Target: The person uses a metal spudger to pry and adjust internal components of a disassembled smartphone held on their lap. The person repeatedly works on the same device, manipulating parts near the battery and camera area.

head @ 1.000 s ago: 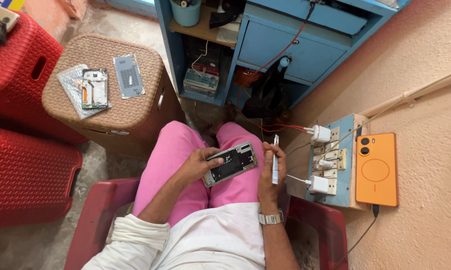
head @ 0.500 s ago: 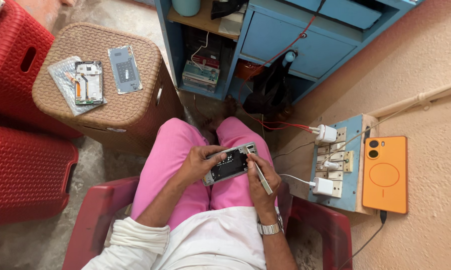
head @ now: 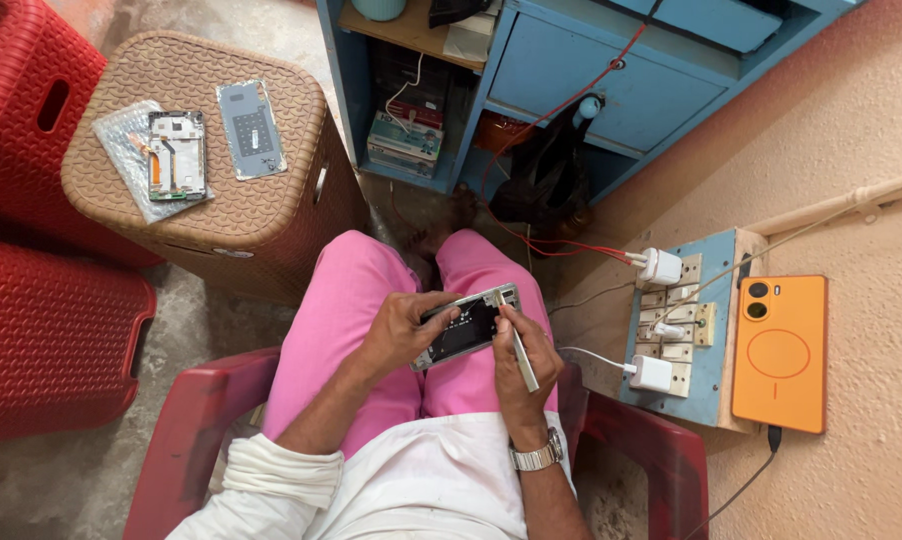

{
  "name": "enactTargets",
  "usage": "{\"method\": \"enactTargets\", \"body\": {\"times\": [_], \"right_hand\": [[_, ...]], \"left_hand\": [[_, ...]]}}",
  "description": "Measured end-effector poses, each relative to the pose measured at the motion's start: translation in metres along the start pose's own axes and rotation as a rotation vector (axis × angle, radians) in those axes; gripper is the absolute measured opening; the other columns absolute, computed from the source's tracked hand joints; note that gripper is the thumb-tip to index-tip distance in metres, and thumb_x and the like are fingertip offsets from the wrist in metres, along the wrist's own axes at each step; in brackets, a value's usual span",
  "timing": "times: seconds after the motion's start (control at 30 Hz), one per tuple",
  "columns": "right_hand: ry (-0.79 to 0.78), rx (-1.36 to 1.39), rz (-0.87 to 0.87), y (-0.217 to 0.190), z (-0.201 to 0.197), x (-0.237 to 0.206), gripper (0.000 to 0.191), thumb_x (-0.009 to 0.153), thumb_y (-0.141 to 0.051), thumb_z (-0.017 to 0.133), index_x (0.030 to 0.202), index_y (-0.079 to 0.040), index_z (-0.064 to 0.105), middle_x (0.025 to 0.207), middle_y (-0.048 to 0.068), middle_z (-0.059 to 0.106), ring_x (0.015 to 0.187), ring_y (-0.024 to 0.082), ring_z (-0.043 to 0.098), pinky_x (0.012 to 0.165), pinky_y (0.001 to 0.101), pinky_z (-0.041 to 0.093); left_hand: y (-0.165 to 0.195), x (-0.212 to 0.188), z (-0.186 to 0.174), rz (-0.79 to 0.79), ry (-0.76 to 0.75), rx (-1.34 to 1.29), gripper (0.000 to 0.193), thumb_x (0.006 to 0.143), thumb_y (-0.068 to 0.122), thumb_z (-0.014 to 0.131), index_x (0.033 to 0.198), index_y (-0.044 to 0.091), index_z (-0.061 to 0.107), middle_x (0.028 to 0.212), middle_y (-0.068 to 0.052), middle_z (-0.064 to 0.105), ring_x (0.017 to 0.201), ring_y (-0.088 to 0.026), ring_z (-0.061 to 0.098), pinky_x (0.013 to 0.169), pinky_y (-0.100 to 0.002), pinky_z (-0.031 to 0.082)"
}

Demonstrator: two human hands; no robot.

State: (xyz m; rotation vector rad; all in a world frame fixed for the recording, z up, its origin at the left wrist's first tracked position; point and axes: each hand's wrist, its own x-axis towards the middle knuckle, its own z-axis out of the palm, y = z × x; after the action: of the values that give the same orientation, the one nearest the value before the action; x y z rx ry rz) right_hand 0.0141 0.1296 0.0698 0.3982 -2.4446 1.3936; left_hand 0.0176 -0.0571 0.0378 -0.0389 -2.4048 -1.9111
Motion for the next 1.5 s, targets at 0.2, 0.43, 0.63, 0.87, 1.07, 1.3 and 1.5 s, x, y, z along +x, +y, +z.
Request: {"method": "enactTargets", "body": {"times": [0.2,0.43,0.63,0.87,1.07,1.3,1.5], "right_hand": [[0.0,-0.014,0.018,0.002,0.004,-0.003,0.02,0.096,-0.006,0.067,0.112,0.001,0.074,0.101,0.014,0.078,0.089,0.022,0.078,0.077,0.0321,0.063],[-0.039,-0.077,-0.083,0.008,0.009,-0.004,0.017,0.097,-0.006,0.066,0.111,0.0,0.075,0.105,0.014,0.078,0.093,0.025,0.078,0.079,0.0344,0.065],[-0.045,-0.141,-0.275,0.002,0.008,-0.002,0.017,0.095,-0.004,0.067,0.11,0.001,0.072,0.107,0.016,0.077,0.102,0.029,0.076,0.092,0.0404,0.062],[-0.078,-0.11,-0.282,0.0,0.008,-0.002,0.02,0.093,-0.001,0.066,0.111,0.004,0.072,0.108,0.017,0.077,0.101,0.032,0.075,0.088,0.0398,0.061],[-0.074,-0.148,-0.32,0.003,0.009,0.0,0.019,0.095,-0.002,0.067,0.112,0.002,0.073,0.109,0.015,0.077,0.102,0.029,0.076,0.093,0.042,0.06],[-0.116,-0.111,-0.287,0.0,0.012,-0.004,0.021,0.094,-0.003,0.065,0.113,0.001,0.073,0.108,0.016,0.077,0.099,0.03,0.075,0.086,0.0385,0.062],[-0.146,-0.057,-0.242,0.008,0.015,-0.008,0.021,0.096,-0.001,0.066,0.116,-0.002,0.072,0.11,0.014,0.077,0.098,0.027,0.077,0.085,0.0363,0.063]], "left_hand": [[0.0,-0.001,0.0,-0.004,0.03,0.036,0.025,0.093,0.017,0.071,0.113,0.002,0.076,0.087,-0.013,0.08,0.071,-0.015,0.077,0.064,-0.029,0.06],[-0.003,-0.001,-0.001,0.047,0.037,0.028,0.023,0.093,0.015,0.071,0.111,0.001,0.076,0.088,-0.014,0.079,0.073,-0.015,0.078,0.065,-0.029,0.06],[-0.008,0.001,-0.004,0.022,0.027,0.053,0.023,0.093,0.016,0.073,0.11,0.001,0.076,0.084,-0.014,0.079,0.071,-0.015,0.077,0.063,-0.029,0.059],[-0.01,0.003,-0.004,0.018,0.041,0.06,0.023,0.092,0.017,0.073,0.108,0.001,0.077,0.082,-0.014,0.079,0.069,-0.015,0.076,0.062,-0.029,0.058],[-0.011,0.003,-0.005,0.01,0.053,0.081,0.023,0.091,0.017,0.074,0.107,0.001,0.077,0.08,-0.015,0.078,0.067,-0.014,0.076,0.06,-0.029,0.058],[-0.013,0.006,-0.004,0.013,0.032,0.083,0.026,0.089,0.016,0.074,0.112,0.004,0.076,0.081,-0.012,0.079,0.067,-0.014,0.075,0.061,-0.029,0.058],[-0.011,0.003,-0.005,-0.039,0.061,0.091,0.047,0.083,0.012,0.075,0.128,0.005,0.063,0.073,-0.006,0.068,0.064,-0.013,0.067,0.06,-0.029,0.054]]}}
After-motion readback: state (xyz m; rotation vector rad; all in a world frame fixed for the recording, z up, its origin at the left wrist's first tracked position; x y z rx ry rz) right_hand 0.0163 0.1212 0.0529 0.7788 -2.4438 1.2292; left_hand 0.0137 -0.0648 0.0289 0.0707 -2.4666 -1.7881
